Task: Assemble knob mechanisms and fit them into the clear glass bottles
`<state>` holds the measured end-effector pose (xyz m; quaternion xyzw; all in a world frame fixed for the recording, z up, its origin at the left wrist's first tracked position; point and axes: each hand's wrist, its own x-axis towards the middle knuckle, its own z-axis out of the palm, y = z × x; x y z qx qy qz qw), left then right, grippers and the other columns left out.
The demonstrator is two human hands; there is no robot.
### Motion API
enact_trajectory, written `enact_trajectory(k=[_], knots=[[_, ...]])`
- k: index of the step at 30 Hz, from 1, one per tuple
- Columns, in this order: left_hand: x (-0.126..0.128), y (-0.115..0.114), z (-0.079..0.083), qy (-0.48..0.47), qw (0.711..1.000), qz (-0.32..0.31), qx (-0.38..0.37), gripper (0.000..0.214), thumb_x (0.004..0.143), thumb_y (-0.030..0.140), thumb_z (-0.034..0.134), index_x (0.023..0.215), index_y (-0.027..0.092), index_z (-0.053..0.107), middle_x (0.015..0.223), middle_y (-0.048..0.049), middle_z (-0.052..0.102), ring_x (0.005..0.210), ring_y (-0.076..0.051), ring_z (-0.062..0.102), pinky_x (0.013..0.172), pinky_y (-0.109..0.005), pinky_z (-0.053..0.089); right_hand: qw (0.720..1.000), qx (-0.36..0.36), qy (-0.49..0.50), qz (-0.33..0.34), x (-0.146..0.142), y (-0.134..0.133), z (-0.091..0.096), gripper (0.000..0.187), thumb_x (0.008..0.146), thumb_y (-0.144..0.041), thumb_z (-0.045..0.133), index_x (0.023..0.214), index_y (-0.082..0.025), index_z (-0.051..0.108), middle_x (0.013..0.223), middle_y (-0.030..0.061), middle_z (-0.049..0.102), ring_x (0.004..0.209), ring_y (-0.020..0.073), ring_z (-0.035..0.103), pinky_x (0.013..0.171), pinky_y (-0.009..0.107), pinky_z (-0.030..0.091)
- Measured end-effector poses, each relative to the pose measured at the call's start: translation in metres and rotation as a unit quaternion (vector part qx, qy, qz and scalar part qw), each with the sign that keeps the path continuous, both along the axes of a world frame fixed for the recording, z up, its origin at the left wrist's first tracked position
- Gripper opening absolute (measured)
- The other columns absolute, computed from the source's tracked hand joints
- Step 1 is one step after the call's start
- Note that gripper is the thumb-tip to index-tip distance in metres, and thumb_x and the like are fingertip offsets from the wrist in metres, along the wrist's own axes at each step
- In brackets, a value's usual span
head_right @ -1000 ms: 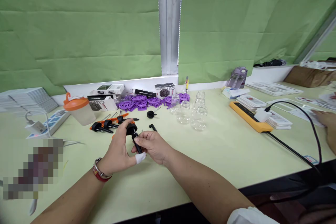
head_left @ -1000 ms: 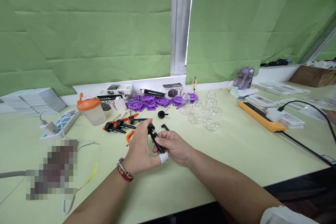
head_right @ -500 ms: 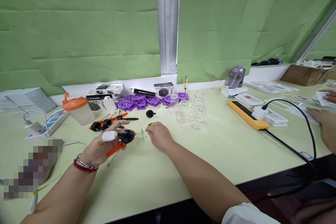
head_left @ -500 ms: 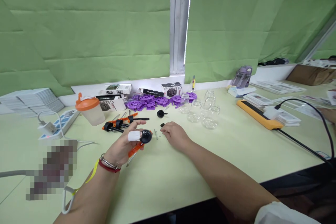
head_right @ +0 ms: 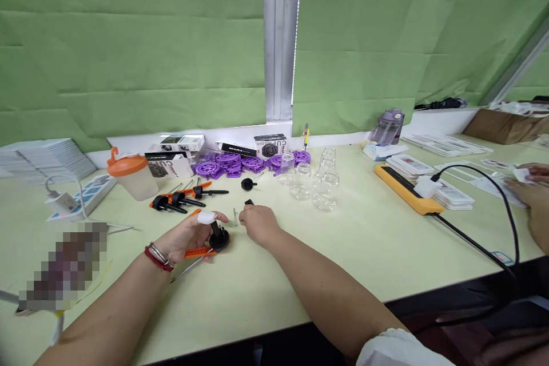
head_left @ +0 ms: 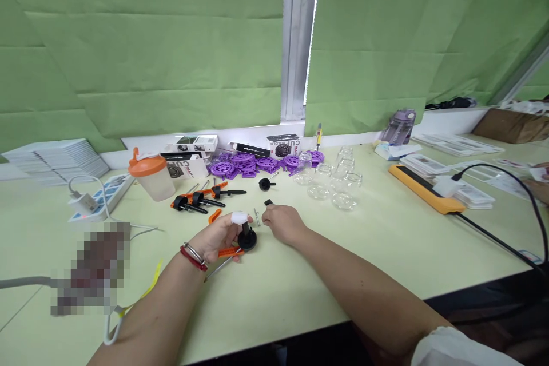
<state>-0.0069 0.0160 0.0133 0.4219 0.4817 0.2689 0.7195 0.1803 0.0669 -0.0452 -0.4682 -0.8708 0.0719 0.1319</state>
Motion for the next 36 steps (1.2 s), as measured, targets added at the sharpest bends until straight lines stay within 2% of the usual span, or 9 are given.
enact_trajectory(k=[5, 8, 10, 14, 18, 23, 27, 31, 36], knots=[[-0.004, 0.003, -0.005, -0.011, 1.0, -0.013, -0.002, 0.045, 0.07, 0.046, 0.055, 0.108, 0.021, 0.051, 0.073, -0.0034, 0.058, 0.06, -0.02, 0.058, 0.04, -0.025, 0.043, 0.999, -0.016, 0.029, 0.012, 0.003, 0.0, 0.005, 0.015, 0.085, -0.018, 0.049, 0.079, -0.017, 0.064, 0.087, 0.0074, 0.064, 0.069, 0.0158, 0.057, 0.058, 0.027, 0.029], [-0.006, 0.004, -0.005, -0.016, 1.0, -0.021, -0.001, 0.044, 0.072, 0.045, 0.054, 0.109, 0.021, 0.05, 0.073, -0.0042, 0.058, 0.063, -0.021, 0.059, 0.041, -0.025, 0.043, 0.986, -0.046, 0.161, -0.002, 0.003, -0.006, 0.011, 0.016, 0.087, -0.019, 0.045, 0.083, -0.017, 0.061, 0.082, 0.0059, 0.064, 0.069, 0.0145, 0.056, 0.06, 0.026, 0.034], [-0.005, 0.004, -0.004, -0.016, 1.0, -0.025, 0.001, 0.044, 0.073, 0.045, 0.054, 0.109, 0.021, 0.05, 0.072, -0.0037, 0.057, 0.063, -0.021, 0.059, 0.04, -0.025, 0.043, 0.949, -0.111, 0.296, 0.007, 0.001, -0.012, 0.015, 0.014, 0.087, -0.023, 0.045, 0.085, -0.018, 0.059, 0.073, 0.0029, 0.062, 0.064, 0.0128, 0.055, 0.059, 0.025, 0.038], [-0.004, 0.004, -0.004, -0.02, 0.999, -0.037, 0.012, 0.043, 0.071, 0.044, 0.056, 0.107, 0.021, 0.051, 0.071, -0.0016, 0.056, 0.057, -0.018, 0.057, 0.038, -0.024, 0.042, 0.842, -0.244, 0.478, 0.055, -0.007, -0.023, 0.021, 0.014, 0.078, -0.031, 0.058, 0.079, -0.017, 0.059, 0.061, -0.0004, 0.058, 0.056, 0.0116, 0.056, 0.055, 0.025, 0.044], [-0.002, 0.005, -0.004, -0.026, 0.998, -0.049, 0.019, 0.039, 0.07, 0.043, 0.058, 0.102, 0.021, 0.052, 0.075, -0.0016, 0.056, 0.062, -0.018, 0.058, 0.04, -0.025, 0.045, 0.808, -0.296, 0.502, 0.086, -0.01, -0.026, 0.027, 0.024, 0.072, -0.036, 0.065, 0.081, -0.014, 0.065, 0.059, -0.0011, 0.058, 0.052, 0.01, 0.053, 0.055, 0.026, 0.045], [-0.002, 0.004, -0.002, -0.029, 0.997, -0.065, 0.026, 0.037, 0.069, 0.044, 0.058, 0.098, 0.021, 0.053, 0.083, -0.0045, 0.061, 0.066, -0.02, 0.06, 0.041, -0.026, 0.046, 0.802, -0.315, 0.495, 0.114, -0.01, -0.023, 0.028, 0.022, 0.073, -0.035, 0.064, 0.082, -0.016, 0.067, 0.062, -0.0018, 0.056, 0.055, 0.0094, 0.051, 0.056, 0.026, 0.044], [-0.002, 0.005, -0.001, -0.028, 0.997, -0.065, 0.021, 0.033, 0.068, 0.044, 0.059, 0.09, 0.021, 0.051, 0.084, -0.0046, 0.061, 0.063, -0.018, 0.059, 0.04, -0.026, 0.046, 0.816, -0.303, 0.479, 0.115, -0.01, -0.022, 0.026, 0.014, 0.072, -0.029, 0.064, 0.078, -0.016, 0.066, 0.062, -0.0024, 0.055, 0.054, 0.0092, 0.049, 0.056, 0.025, 0.042], [-0.002, 0.005, -0.002, -0.02, 0.998, -0.065, 0.016, 0.032, 0.066, 0.044, 0.06, 0.084, 0.02, 0.05, 0.076, -0.0022, 0.056, 0.062, -0.017, 0.057, 0.04, -0.025, 0.046, 0.832, -0.261, 0.466, 0.149, -0.012, -0.021, 0.027, 0.005, 0.07, -0.019, 0.064, 0.074, -0.018, 0.066, 0.072, -0.0008, 0.058, 0.064, 0.0108, 0.053, 0.063, 0.025, 0.043], [-0.003, 0.006, -0.004, -0.021, 0.998, -0.065, 0.016, 0.032, 0.067, 0.042, 0.06, 0.089, 0.02, 0.051, 0.075, -0.0011, 0.054, 0.062, -0.016, 0.055, 0.04, -0.024, 0.046, 0.851, -0.241, 0.438, 0.158, -0.013, -0.022, 0.032, 0.007, 0.07, -0.014, 0.063, 0.073, -0.018, 0.068, 0.075, -0.0004, 0.06, 0.071, 0.013, 0.056, 0.071, 0.027, 0.044]])
